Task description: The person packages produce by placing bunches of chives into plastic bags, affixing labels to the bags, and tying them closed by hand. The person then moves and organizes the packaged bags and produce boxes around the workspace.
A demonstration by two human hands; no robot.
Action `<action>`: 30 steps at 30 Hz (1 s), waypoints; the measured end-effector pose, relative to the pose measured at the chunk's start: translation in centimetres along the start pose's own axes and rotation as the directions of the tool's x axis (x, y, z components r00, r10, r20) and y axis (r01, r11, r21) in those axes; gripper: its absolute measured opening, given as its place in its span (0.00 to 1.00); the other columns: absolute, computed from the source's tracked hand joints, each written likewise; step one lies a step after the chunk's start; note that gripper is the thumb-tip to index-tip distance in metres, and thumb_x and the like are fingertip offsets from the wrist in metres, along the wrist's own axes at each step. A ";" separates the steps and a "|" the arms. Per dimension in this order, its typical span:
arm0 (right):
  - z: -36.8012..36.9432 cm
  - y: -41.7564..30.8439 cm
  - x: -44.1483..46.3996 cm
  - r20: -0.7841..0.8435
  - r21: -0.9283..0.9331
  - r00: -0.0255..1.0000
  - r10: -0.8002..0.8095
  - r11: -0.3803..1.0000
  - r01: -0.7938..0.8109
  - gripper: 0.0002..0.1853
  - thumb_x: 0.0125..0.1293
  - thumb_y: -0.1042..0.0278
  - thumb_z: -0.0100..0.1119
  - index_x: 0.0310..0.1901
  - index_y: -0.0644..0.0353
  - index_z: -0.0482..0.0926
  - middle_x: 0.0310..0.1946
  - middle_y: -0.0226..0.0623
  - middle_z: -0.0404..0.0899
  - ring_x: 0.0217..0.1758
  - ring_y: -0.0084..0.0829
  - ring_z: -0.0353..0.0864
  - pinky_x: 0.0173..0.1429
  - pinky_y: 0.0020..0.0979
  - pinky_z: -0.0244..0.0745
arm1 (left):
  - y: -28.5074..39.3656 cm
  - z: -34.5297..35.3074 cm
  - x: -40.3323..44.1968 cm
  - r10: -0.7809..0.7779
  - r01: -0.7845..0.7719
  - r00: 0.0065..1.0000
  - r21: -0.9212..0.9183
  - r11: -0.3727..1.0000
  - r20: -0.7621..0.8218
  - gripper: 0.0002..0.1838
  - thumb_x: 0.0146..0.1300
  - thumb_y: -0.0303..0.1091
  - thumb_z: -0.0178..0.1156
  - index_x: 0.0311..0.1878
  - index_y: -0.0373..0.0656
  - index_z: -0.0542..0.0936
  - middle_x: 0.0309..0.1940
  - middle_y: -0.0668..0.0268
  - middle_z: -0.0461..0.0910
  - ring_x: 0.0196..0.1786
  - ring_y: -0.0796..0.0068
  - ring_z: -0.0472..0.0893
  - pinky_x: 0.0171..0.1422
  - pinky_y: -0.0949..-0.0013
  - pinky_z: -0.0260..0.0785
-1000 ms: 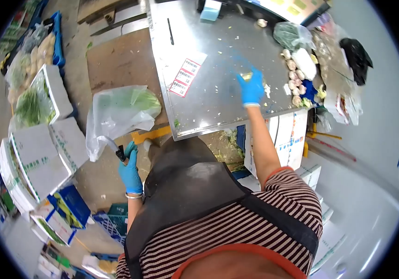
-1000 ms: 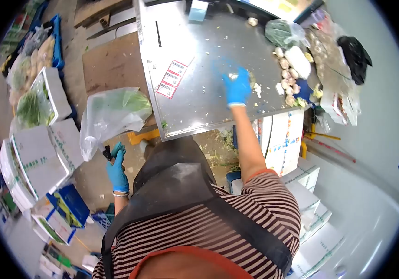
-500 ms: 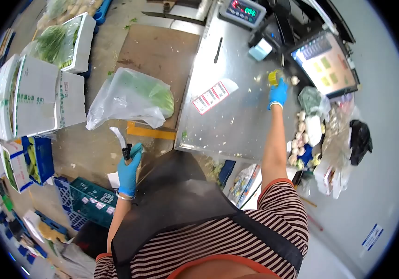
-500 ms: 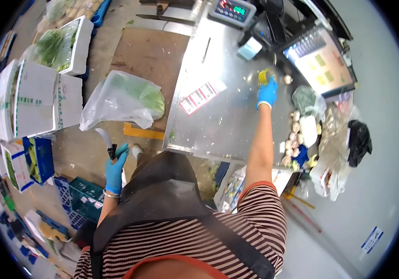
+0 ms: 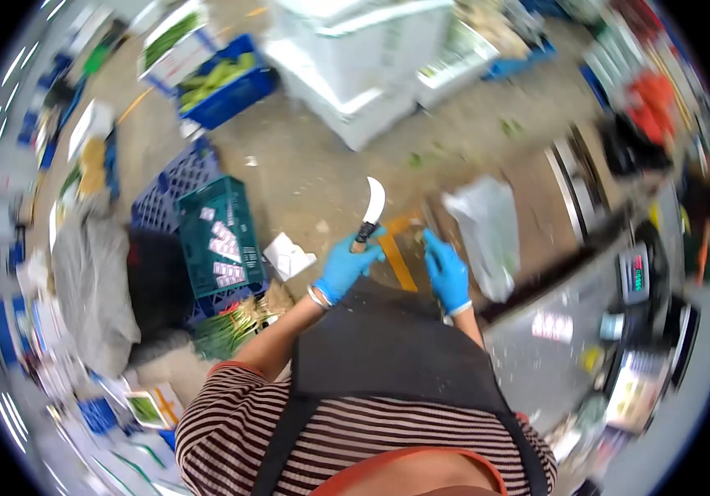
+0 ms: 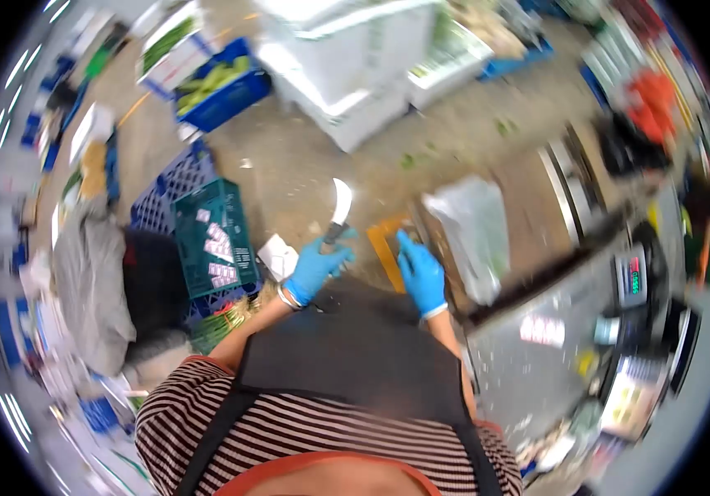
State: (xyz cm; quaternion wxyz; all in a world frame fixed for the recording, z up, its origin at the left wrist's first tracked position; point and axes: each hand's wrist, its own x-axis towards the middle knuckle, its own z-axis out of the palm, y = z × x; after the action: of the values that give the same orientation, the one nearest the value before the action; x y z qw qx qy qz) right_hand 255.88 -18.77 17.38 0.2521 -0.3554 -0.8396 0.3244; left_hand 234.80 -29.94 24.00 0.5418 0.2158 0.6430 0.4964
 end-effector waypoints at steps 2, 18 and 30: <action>5.7 -3.6 3.2 0.194 0.024 0.978 -0.076 0.997 0.073 0.23 0.65 0.68 0.58 0.63 0.44 0.74 0.37 0.40 0.79 0.37 0.42 0.80 0.42 0.39 0.76 | 0.1 -6.4 0.1 0.065 -0.082 0.990 -0.136 0.987 -0.128 0.17 0.64 0.37 0.62 0.55 0.44 0.80 0.34 0.72 0.83 0.28 0.87 0.73 0.30 0.82 0.64; 26.1 -5.7 33.0 0.660 -0.201 0.751 0.019 0.968 0.152 0.18 0.64 0.59 0.58 0.56 0.47 0.79 0.44 0.43 0.82 0.43 0.43 0.82 0.49 0.41 0.77 | -0.1 -37.3 9.9 -0.172 -0.385 0.870 -0.854 0.350 -0.463 0.22 0.69 0.51 0.54 0.52 0.42 0.80 0.28 0.69 0.80 0.27 0.81 0.74 0.31 0.78 0.67; 47.7 -17.9 71.9 0.762 -0.033 0.569 -0.310 0.859 0.511 0.20 0.65 0.59 0.55 0.58 0.49 0.76 0.42 0.42 0.83 0.43 0.43 0.82 0.49 0.42 0.77 | 5.9 -53.2 17.1 -0.317 -0.719 0.478 -0.572 0.395 -0.819 0.15 0.62 0.24 0.55 0.53 0.41 0.77 0.45 0.65 0.82 0.39 0.72 0.81 0.45 0.71 0.75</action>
State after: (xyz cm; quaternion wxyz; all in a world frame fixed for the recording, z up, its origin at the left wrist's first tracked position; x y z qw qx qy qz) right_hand 172.29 8.85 12.62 -0.0843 -0.0168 -0.9611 0.2624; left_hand 179.29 -35.07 16.67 0.0934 -0.2881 0.4054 0.8625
